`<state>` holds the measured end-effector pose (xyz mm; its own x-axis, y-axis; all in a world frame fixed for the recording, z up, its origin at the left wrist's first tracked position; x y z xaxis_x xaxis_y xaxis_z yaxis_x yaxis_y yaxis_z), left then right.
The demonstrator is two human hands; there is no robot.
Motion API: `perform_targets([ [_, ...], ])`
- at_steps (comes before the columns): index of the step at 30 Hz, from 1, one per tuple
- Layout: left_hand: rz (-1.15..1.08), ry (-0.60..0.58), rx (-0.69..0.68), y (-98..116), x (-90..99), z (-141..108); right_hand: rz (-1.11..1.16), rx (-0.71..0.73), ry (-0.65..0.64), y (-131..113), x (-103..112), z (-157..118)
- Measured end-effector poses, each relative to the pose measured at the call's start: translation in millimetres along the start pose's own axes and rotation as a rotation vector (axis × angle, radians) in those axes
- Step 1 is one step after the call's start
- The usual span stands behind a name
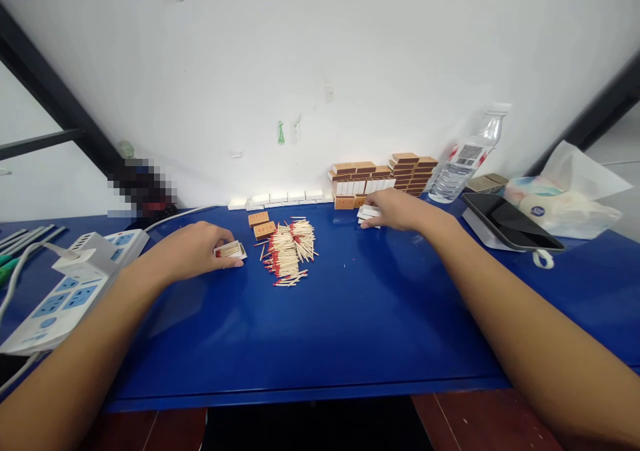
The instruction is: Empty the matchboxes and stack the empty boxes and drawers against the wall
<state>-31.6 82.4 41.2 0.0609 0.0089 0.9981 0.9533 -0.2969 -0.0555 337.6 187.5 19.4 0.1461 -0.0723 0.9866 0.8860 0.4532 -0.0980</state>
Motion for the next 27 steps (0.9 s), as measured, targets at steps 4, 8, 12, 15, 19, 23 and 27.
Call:
perform_targets([
  [4, 0.001, 0.000, 0.008, 0.5, -1.1, -1.7, 0.123, 0.120, 0.037, -49.5, 17.2, 5.8],
  [8, -0.003, 0.019, -0.021, 5.6, -0.2, -2.7, 0.123, 0.237, 0.074, -107.8, 32.2, 45.7],
  [12, -0.007, 0.038, -0.039, 10.1, -0.8, -2.6, -0.015, 0.264, 0.048, -138.1, 33.2, 101.7],
  [15, -0.007, 0.040, -0.052, 12.1, -3.6, -1.7, -0.144, 0.242, 0.072, -138.4, 29.7, 124.3],
  [19, -0.006, 0.044, -0.054, 11.4, -5.8, -0.1, -0.200, 0.235, 0.109, -127.6, 19.0, 121.6],
  [23, -0.005, 0.045, -0.047, 11.8, -4.2, -0.3, -0.238, 0.219, 0.145, -116.5, 14.1, 111.3],
  [27, -0.002, 0.046, -0.044, 15.0, -1.8, -2.2, -0.234, 0.239, 0.222, -118.7, 23.8, 110.0],
])
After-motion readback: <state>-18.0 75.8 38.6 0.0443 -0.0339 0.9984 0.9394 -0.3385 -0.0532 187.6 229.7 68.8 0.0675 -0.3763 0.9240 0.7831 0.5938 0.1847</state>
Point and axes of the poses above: each hand's wrist, its own z-axis towards the middle knuckle, its own x-axis out of the back of the hand, y = z × x, the point moved 8 cm from there along z, towards the middle knuckle, and after that the axes turned 4 degrees about y, right-handed, at the moved point
